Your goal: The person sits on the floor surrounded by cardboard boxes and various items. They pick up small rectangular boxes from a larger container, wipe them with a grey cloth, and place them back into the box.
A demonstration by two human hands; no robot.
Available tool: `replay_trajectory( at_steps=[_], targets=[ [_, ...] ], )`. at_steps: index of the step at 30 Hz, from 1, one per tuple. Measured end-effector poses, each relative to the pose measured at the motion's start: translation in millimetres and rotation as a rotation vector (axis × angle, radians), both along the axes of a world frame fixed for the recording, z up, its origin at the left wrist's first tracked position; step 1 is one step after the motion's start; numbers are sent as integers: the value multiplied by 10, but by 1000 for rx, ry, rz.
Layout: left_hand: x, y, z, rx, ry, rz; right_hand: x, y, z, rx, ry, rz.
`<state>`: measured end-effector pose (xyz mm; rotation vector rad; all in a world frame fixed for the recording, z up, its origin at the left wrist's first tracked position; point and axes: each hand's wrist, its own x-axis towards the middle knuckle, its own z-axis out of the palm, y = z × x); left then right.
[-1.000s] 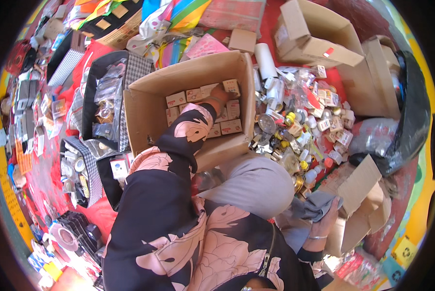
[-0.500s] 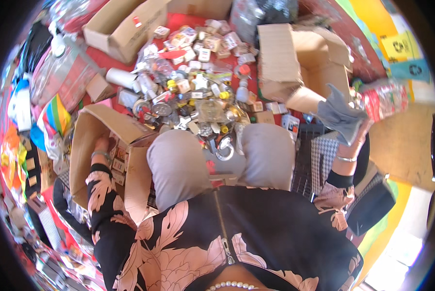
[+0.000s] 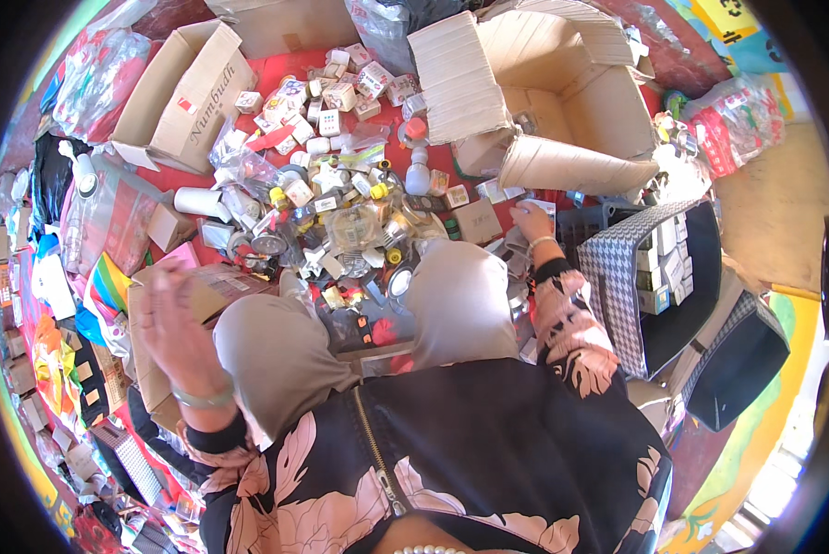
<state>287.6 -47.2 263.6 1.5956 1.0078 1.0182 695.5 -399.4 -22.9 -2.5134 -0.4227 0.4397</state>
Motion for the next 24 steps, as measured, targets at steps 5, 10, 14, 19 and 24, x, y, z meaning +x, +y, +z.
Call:
replay_trajectory(
  at_steps=[5, 10, 14, 19, 24],
  targets=[
    [736, -542, -57, -70, 149, -539, 321, 427, -612, -229, -118, -90],
    [862, -421, -462, -319, 230, -622, 360, 703, -900, -469, 68, -164],
    [998, -381, -502, -326, 303, -607, 343, 822, -961, -560, 192, -206],
    [1005, -385, -577, -273, 373, -675, 336, 788, -841, -586, 226, -264],
    [950, -422, -527, -182, 404, -673, 153, 599, -597, -255, 66, -349]
  ],
)
